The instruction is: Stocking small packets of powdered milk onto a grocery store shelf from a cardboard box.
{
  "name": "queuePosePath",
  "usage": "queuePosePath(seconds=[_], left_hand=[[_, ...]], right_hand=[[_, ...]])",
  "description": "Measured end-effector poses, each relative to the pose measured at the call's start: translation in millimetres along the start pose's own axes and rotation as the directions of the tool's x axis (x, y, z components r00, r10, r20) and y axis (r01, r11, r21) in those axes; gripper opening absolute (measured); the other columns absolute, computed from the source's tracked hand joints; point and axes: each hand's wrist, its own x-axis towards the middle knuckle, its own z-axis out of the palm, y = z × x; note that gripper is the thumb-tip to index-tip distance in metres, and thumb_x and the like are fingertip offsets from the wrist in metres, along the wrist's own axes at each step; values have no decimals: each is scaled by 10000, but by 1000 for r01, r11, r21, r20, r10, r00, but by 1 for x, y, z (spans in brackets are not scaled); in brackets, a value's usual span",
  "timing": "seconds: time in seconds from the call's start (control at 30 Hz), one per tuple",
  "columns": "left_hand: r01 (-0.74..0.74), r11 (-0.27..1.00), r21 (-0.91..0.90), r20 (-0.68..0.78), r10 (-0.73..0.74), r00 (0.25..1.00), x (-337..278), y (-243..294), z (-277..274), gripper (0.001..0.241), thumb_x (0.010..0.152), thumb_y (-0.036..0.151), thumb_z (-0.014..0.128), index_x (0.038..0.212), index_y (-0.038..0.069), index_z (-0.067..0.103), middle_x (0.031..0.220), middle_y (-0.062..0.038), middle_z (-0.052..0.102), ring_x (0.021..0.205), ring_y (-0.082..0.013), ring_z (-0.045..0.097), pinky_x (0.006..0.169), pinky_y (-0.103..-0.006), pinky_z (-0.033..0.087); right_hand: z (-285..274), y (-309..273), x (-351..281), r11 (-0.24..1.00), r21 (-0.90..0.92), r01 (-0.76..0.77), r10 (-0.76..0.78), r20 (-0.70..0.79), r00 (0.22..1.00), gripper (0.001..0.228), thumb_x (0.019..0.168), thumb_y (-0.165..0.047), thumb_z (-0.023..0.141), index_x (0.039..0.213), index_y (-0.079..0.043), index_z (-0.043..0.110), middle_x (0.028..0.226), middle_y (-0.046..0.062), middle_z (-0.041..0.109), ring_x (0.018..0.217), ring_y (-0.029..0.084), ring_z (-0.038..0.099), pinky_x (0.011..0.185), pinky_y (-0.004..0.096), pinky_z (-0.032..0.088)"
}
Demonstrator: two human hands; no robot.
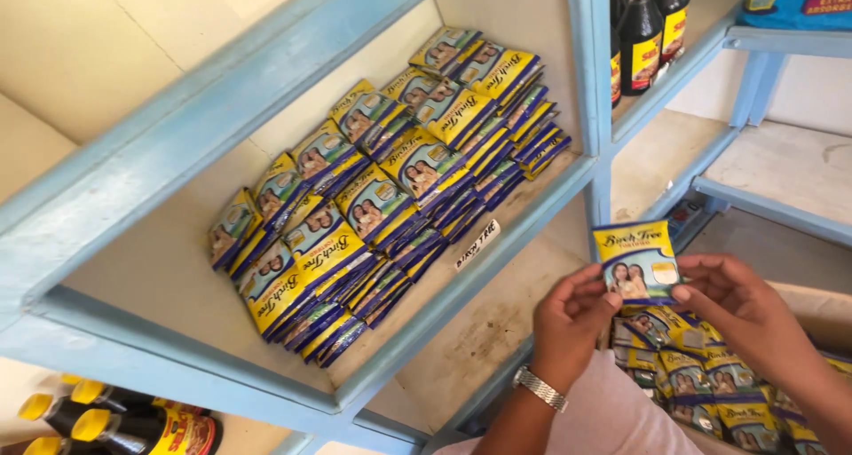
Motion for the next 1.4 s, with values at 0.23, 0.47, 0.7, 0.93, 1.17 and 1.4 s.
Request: queuePosePath(seconds=[0.23,0.47,0.7,0.93,1.17,1.4], left_hand=[[-222,958,179,-30,231,972,18,105,-18,381,891,32,785,1252,7,668,1111,-66,717,913,-82,680,830,-236,587],[-342,892,296,-34,368,929,37,180,-36,352,889,29,766,1224,2,662,1107,-84,735,890,-74,681,792,-230,575],[-393,837,381,-39,439,898,78,220,-70,376,909,36,736,1277,1,669,1141,-82,740,901,-70,697,818,-225,582],[-407,688,600,-41,535,844,131,252,-102,240,921,30,714,1159,4,725,1066,-104,756,817,-108,748,711,-233,592],[-328,395,858,-12,655,756,154,276,-105,193,871,21,742,1057,38,790,999,-110,741,756,-166,757,647,-269,580],[-396,288,872,96,693,714,174,267,-124,268,819,-16,742,1081,28,772,1079,-138,681,809,-182,751,689,-291,620]], right_hand=[[40,-82,43,997,-68,46,-41,78,996,427,919,-15,676,1342,-46,622,1077,131,724,989,163,671,800,297,531],[82,-154,87,967,21,253,-249,276,928,457,892,-29,676,1341,-85,605,1122,58,711,1070,109,668,890,266,551],[119,-169,161,921,76,382,-385,321,865,437,908,-48,700,1339,-67,632,1104,11,613,1017,107,665,862,254,566],[165,-190,234,898,-28,438,-400,360,843,221,932,-74,711,1145,-27,685,943,39,696,833,121,702,741,265,600],[199,-192,284,838,-159,521,-460,305,834,163,888,-83,719,1039,-22,725,919,84,759,799,140,728,736,312,600],[219,-181,320,721,-247,648,-578,300,758,187,837,-69,756,1020,-33,751,923,98,769,845,186,749,787,327,591]])
